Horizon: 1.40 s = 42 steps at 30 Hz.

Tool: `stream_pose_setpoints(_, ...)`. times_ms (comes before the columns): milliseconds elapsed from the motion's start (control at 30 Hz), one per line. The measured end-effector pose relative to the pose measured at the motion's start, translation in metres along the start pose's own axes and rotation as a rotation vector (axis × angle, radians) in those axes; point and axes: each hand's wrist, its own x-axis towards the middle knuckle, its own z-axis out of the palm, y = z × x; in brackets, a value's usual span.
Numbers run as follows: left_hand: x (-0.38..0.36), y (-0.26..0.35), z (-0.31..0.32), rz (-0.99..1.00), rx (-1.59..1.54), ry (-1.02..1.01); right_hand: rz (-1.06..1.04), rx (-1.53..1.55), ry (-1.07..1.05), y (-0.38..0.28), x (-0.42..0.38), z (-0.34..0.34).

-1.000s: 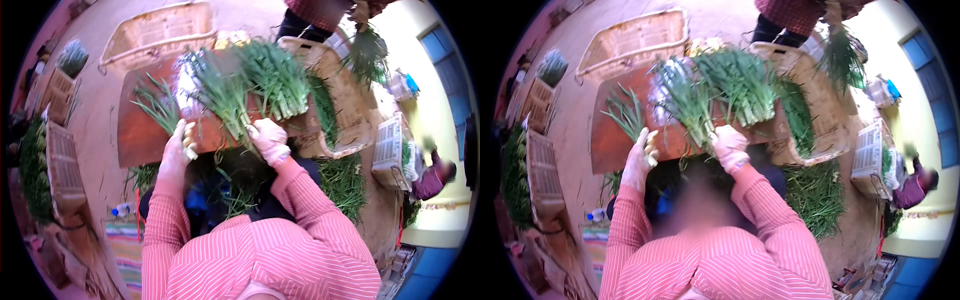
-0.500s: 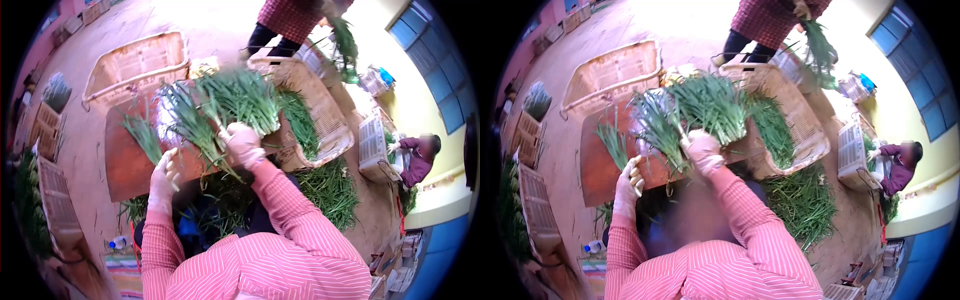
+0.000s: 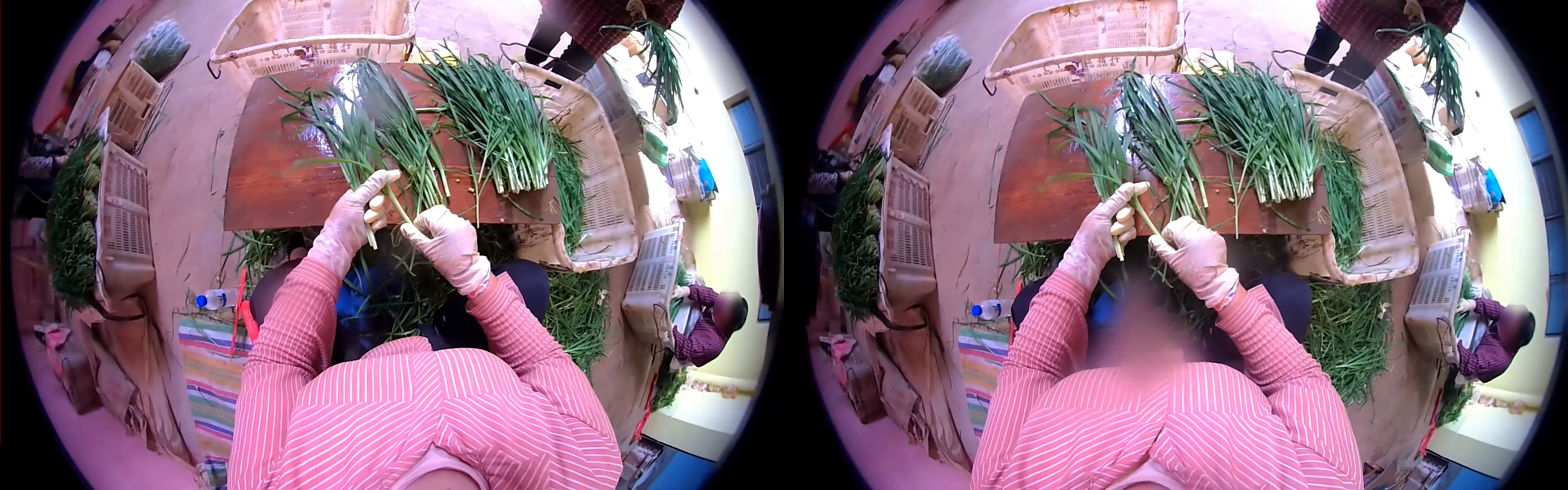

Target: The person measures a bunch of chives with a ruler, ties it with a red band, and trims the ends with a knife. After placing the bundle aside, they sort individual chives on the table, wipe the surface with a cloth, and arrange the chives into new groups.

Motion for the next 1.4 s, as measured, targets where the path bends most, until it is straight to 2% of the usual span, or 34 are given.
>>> stream_pose_setpoints(33,0.000,0.000,-0.001,0.015,0.006,0.002,-0.001,0.002,-0.004,0.002,0.001,0.000)
stream_pose_setpoints(100,0.001,0.002,0.000,0.031,0.012,0.003,0.269,0.333,-0.131,0.007,0.008,-0.002)
stream_pose_setpoints(133,-0.001,0.005,0.003,0.043,0.046,0.067,0.246,0.423,-0.081,0.017,0.011,-0.001)
stream_pose_setpoints(167,-0.001,0.006,0.005,0.054,0.081,0.132,0.381,0.539,-0.095,0.041,0.014,0.006)
stream_pose_setpoints(200,0.002,0.006,-0.005,0.072,0.037,0.043,0.318,0.284,-0.026,0.051,0.019,-0.003)
stream_pose_setpoints(233,0.002,0.006,-0.006,0.072,0.036,0.044,0.250,0.030,0.043,0.058,0.022,-0.011)
stream_pose_setpoints(300,0.002,0.007,-0.007,0.109,0.031,0.045,0.073,0.015,0.399,0.072,0.025,-0.007)
stream_pose_setpoints(367,0.004,0.004,-0.006,0.098,0.033,0.083,-0.160,-0.023,0.297,0.025,0.035,-0.020)
stream_pose_setpoints(433,0.006,0.000,-0.003,0.085,0.044,0.116,-0.009,0.283,0.117,0.009,0.024,0.011)
stream_pose_setpoints(500,0.007,-0.002,-0.002,0.104,0.029,0.110,0.488,0.584,-0.387,0.000,0.023,0.013)
stream_pose_setpoints(567,0.008,-0.003,-0.005,0.109,0.045,0.141,0.463,0.569,-0.340,-0.006,0.021,0.021)
stream_pose_setpoints(667,0.006,-0.006,-0.007,0.081,0.101,0.147,0.163,0.229,-0.190,-0.010,0.021,0.029)
stream_pose_setpoints(700,0.006,-0.007,-0.006,0.063,0.137,0.202,0.160,0.232,-0.189,-0.011,0.020,0.032)
stream_pose_setpoints(767,0.005,-0.008,-0.008,0.033,0.211,0.259,0.187,0.073,-0.262,-0.012,0.021,0.035)
stream_pose_setpoints(833,0.001,-0.005,-0.005,0.038,0.211,0.285,0.161,0.069,-0.265,-0.006,0.020,0.042)
stream_pose_setpoints(900,-0.004,-0.005,0.003,0.027,0.296,0.413,0.443,0.420,-0.392,0.000,0.015,0.046)
stream_pose_setpoints(967,0.008,-0.021,-0.011,0.141,0.224,0.382,0.386,0.404,-0.362,0.004,0.008,0.046)
stream_pose_setpoints(1033,0.008,-0.021,-0.009,0.137,0.138,0.339,0.487,0.331,-0.439,0.005,0.003,0.037)
stream_pose_setpoints(1100,0.007,-0.016,-0.008,0.172,0.142,0.345,0.475,0.108,-0.554,0.014,-0.001,0.024)
stream_pose_setpoints(1233,0.004,-0.014,-0.011,0.205,0.169,0.407,0.229,-0.523,-0.715,0.046,-0.023,0.008)
stream_pose_setpoints(1267,0.003,-0.015,-0.011,0.202,0.233,0.433,0.221,-0.597,-0.688,0.046,-0.022,-0.001)
stream_pose_setpoints(1300,0.001,-0.017,-0.010,0.195,0.296,0.460,0.219,-0.576,-0.563,0.041,-0.020,-0.011)
stream_pose_setpoints(1400,0.001,-0.026,-0.010,0.145,0.368,0.467,0.008,-0.355,-0.137,0.021,0.004,-0.019)
